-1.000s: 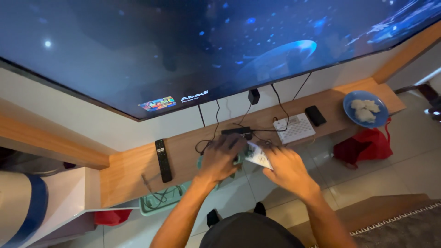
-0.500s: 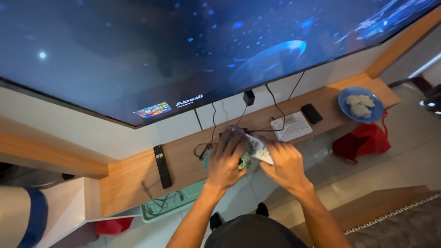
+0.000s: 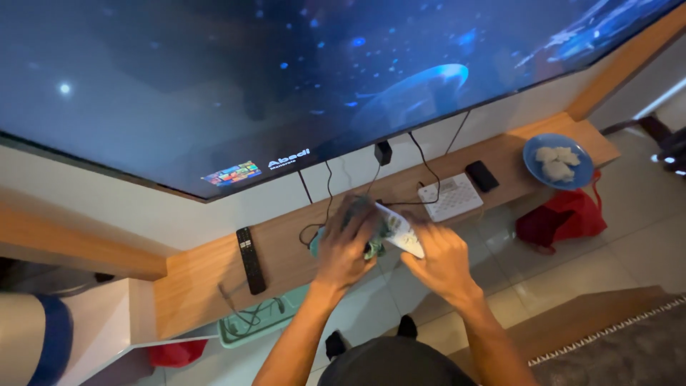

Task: Cleaning and wiping down remote controls using a cloth.

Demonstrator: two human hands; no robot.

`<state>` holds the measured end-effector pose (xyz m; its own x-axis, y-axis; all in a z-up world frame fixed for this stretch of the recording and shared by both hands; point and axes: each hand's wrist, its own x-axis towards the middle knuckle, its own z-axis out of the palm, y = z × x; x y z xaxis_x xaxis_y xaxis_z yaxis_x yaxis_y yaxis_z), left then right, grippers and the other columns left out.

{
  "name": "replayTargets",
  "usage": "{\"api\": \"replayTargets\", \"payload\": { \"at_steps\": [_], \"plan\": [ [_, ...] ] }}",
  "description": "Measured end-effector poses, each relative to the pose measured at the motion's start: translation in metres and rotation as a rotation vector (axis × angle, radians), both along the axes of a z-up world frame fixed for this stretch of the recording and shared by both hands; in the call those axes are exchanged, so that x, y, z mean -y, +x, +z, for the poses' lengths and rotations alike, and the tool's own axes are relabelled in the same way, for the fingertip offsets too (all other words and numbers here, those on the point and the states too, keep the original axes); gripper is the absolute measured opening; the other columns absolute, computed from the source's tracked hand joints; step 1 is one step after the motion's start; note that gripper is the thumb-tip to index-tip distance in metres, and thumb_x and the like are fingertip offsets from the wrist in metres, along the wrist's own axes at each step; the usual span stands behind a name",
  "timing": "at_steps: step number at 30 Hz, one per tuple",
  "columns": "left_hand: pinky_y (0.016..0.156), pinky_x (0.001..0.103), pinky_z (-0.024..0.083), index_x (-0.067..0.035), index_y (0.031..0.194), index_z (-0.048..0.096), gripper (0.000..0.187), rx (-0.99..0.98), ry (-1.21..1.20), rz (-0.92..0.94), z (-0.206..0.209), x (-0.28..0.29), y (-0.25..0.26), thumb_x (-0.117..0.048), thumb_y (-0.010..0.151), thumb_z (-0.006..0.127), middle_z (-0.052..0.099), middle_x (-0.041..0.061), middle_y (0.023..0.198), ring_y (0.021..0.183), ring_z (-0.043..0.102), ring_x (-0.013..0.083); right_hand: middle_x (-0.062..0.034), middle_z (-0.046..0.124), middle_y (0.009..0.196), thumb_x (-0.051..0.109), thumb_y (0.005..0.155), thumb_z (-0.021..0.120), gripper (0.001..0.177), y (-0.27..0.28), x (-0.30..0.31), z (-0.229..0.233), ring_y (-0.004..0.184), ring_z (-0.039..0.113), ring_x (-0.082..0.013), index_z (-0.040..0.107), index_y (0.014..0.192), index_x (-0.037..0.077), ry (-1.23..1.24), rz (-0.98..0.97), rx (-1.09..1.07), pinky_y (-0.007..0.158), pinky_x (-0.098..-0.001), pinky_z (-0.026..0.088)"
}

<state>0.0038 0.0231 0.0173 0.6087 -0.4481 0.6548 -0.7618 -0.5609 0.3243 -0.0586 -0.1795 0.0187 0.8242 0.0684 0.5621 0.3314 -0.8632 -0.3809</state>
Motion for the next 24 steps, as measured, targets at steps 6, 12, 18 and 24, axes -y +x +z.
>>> {"api": "replayTargets", "payload": {
  "at_steps": [6,12,18,24],
  "plan": [
    [0.1,0.051,0.052,-0.012,0.124,0.066,0.068,0.005,-0.011,-0.023,0.0,0.007,-0.011,-0.015,0.058,0.084,0.063,0.007,0.136,0.138,0.052,0.0386,-0.0146,0.068,0.094,0.023,0.069,0.078,0.056,0.002,0.012,-0.001,0.083,0.065,-0.0349,0.064,0.119,0.002,-0.015,-0.008,0.016,0.073,-0.0442,0.052],
    [0.102,0.05,0.053,-0.013,0.125,0.066,0.068,0.031,-0.011,0.024,-0.004,0.013,-0.005,-0.016,0.059,0.084,0.064,0.005,0.134,0.138,0.053,0.0392,-0.014,0.066,0.09,0.023,0.069,0.078,0.055,-0.003,0.011,0.002,0.081,0.065,-0.0348,0.065,0.118,0.002,0.004,-0.012,-0.006,0.071,-0.0441,0.052],
    [0.101,0.051,0.052,-0.012,0.124,0.067,0.068,0.001,0.017,-0.009,0.007,0.018,-0.009,-0.016,0.058,0.084,0.063,0.006,0.136,0.137,0.054,0.0399,-0.013,0.067,0.091,0.022,0.07,0.078,0.054,-0.002,0.018,-0.006,0.082,0.065,-0.0339,0.066,0.119,0.004,0.021,-0.06,-0.029,0.072,-0.0433,0.052],
    [0.104,0.052,0.049,-0.011,0.124,0.067,0.066,-0.017,0.002,0.016,-0.001,0.023,-0.006,-0.016,0.061,0.083,0.065,0.006,0.136,0.138,0.053,0.0384,-0.0142,0.069,0.097,0.021,0.068,0.077,0.056,-0.006,0.019,0.003,0.085,0.066,-0.0341,0.066,0.119,0.001,0.041,-0.034,-0.013,0.074,-0.0431,0.053]
  ]
}}
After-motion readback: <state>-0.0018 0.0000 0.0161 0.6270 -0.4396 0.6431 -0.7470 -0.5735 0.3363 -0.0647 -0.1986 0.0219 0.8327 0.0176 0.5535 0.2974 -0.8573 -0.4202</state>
